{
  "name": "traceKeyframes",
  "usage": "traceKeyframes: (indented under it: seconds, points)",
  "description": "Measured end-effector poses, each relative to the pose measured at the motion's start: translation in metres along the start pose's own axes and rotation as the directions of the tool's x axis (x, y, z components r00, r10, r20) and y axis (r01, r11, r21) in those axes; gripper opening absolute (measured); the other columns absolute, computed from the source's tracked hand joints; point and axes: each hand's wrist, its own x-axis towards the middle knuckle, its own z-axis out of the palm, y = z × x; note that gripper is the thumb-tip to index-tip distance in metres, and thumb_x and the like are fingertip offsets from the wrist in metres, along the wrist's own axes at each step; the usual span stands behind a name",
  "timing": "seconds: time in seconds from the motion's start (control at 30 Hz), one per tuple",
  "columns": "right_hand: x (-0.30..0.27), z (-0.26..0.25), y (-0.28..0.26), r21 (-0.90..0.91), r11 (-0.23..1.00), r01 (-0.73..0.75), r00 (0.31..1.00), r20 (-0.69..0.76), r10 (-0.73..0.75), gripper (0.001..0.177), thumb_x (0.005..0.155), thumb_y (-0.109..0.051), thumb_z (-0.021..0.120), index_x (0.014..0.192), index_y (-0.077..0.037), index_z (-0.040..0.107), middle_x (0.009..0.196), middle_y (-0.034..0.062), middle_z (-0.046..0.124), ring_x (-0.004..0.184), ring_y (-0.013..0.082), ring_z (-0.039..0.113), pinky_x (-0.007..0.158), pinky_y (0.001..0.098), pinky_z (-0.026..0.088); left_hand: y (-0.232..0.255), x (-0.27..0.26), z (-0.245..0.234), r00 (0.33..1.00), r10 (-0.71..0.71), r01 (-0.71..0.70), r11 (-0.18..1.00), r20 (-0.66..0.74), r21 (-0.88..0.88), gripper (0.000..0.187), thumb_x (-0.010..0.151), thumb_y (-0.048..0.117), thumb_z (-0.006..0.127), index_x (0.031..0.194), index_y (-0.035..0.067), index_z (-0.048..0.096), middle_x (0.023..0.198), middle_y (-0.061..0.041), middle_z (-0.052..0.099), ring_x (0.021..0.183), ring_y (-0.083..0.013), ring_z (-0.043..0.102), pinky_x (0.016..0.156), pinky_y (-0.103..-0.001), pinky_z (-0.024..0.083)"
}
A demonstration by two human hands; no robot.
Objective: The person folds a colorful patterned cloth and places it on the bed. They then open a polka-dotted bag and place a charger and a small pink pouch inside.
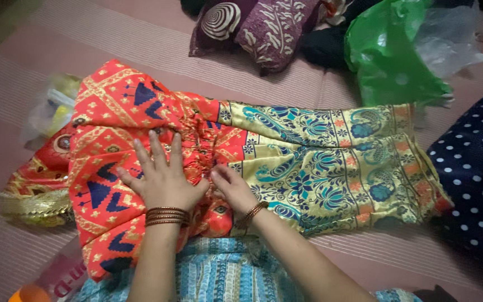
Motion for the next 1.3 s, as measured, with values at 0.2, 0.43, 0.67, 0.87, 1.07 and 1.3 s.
traceKeyframes:
  seconds: [0.2,0.43,0.67,0.87,1.07,1.3]
  points:
    - [0.012,0.024,-0.013,0.284,0.936,-0.208,0.974,-0.026,0.225,0.079,0.083,-0.054,0.072,0.145,-0.018,0.039,0.099,0.0022,0.064,0.062,0.01,0.054,0.049,0.0256,0.043,-0.01,0.002,0.007,0.997,0.071,-0.074,0.995,-0.038,-0.073,0.101,0.072,0.065,0.065,0.159,0.031,0.025,0.168,-0.018,0.007,0.154,-0.042,0.001,0.105,-0.082,-0.001]
    - [-0.018,0.031,-0.074,0.299,0.95,-0.093,0.99,0.13,0.056,0.068,0.085,-0.035,0.082,0.136,-0.007,0.048,0.089,-0.0038,0.064,0.056,0.002,0.049,0.045,0.0194,0.04,-0.02,0.002,0.018,0.985,0.124,-0.152,0.957,-0.123,-0.248,0.074,0.092,0.043,0.05,0.16,0.023,0.028,0.17,-0.019,0.01,0.155,-0.0441,0.003,0.104,-0.083,-0.003]
    - [-0.054,0.011,-0.138,0.078,0.996,0.051,0.999,-0.022,-0.049,0.081,0.078,-0.013,0.081,0.148,-0.006,0.042,0.122,0.0096,0.07,0.104,0.0174,0.071,0.089,0.0343,0.06,0.002,-0.003,-0.026,0.971,0.178,-0.232,0.859,-0.16,-0.457,0.07,0.104,0.047,0.042,0.161,0.011,0.025,0.167,-0.021,0.02,0.155,-0.0409,0.014,0.113,-0.07,0.006]
    - [-0.122,-0.21,-0.242,-0.349,0.853,0.388,0.857,-0.205,-0.474,0.054,0.086,-0.015,0.071,0.134,0.003,0.054,0.116,0.0098,0.066,0.102,0.0193,0.066,0.088,0.0335,0.057,0.024,-0.03,-0.073,0.851,0.294,-0.526,0.477,-0.435,-0.705,0.073,0.105,0.049,0.05,0.161,0.007,0.031,0.167,-0.02,0.037,0.158,-0.0335,0.034,0.128,-0.044,0.027]
    - [-0.154,-0.34,-0.219,-0.85,0.463,-0.252,0.447,-0.527,-0.723,0.056,0.093,-0.026,0.078,0.136,0.004,0.058,0.127,0.0204,0.066,0.113,0.032,0.066,0.094,0.0419,0.053,0.079,-0.023,-0.017,0.843,0.536,-0.525,0.798,-0.051,-0.295,0.087,0.095,0.065,0.051,0.159,0.012,0.024,0.167,-0.017,0.015,0.154,-0.0348,0.011,0.118,-0.067,0.018]
    - [-0.115,-0.278,-0.11,-0.917,0.292,-0.271,0.739,-0.392,-0.548,0.071,0.082,-0.042,0.08,0.139,-0.007,0.058,0.147,0.0209,0.051,0.142,0.0437,0.04,0.118,0.0528,0.035,0.075,-0.027,0.106,0.946,0.281,-0.213,0.915,0.163,-0.342,0.082,0.092,0.055,0.054,0.159,0.018,0.023,0.17,-0.016,-0.005,0.157,-0.0366,-0.006,0.116,-0.068,0.025]
